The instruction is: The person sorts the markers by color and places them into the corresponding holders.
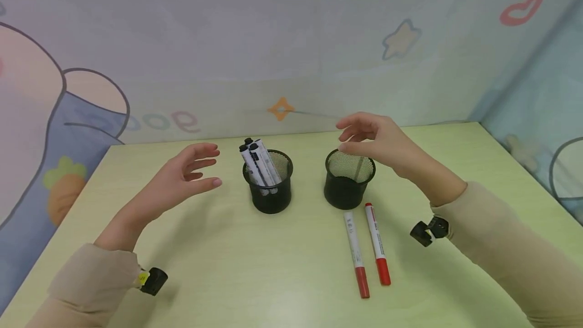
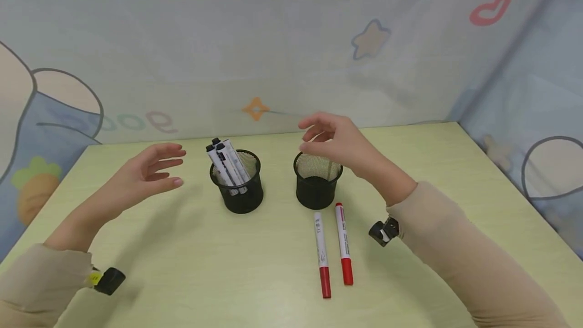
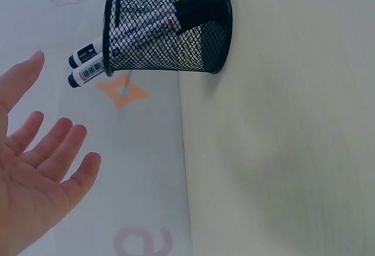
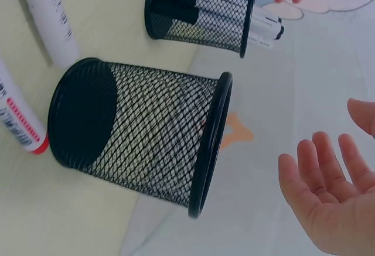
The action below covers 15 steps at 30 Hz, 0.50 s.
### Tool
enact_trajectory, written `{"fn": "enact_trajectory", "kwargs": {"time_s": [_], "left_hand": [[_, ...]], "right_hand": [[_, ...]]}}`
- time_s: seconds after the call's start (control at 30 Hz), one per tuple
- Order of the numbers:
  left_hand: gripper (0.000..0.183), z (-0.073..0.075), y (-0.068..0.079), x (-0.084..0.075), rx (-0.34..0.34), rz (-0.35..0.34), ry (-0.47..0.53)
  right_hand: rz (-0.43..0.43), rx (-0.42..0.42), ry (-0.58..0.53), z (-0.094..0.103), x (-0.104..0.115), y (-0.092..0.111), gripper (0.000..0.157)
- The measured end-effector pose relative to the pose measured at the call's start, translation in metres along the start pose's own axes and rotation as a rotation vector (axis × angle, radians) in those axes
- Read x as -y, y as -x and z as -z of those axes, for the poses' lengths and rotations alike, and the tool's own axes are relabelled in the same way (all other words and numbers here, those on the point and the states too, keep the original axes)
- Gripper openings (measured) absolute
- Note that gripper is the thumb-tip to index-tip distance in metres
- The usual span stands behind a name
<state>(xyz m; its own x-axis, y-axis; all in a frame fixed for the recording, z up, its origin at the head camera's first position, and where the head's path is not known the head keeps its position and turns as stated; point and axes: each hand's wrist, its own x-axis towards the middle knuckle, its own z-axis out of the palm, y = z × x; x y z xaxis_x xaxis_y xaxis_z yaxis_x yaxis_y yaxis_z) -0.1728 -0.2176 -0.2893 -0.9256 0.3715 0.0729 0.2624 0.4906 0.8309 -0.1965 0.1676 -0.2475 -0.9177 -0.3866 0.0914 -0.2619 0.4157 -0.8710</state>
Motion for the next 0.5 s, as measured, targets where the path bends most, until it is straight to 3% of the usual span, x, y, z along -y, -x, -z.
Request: {"fn": "enact_trajectory", "kwargs": {"time_s": [0.23, 0.5], "left_hand": [[0.063, 0.001, 0.002, -0.007, -0.021, -0.040, 0.017], [0.063, -0.003, 0.001, -0.019, -0.020, -0.091, 0.056]], "right_hand": [[0.021, 0.043, 0.084, 0.011, -0.013, 0.009, 0.039], [0.017, 0.022, 0.109, 0.018, -0.022, 0.017, 0.040]]}}
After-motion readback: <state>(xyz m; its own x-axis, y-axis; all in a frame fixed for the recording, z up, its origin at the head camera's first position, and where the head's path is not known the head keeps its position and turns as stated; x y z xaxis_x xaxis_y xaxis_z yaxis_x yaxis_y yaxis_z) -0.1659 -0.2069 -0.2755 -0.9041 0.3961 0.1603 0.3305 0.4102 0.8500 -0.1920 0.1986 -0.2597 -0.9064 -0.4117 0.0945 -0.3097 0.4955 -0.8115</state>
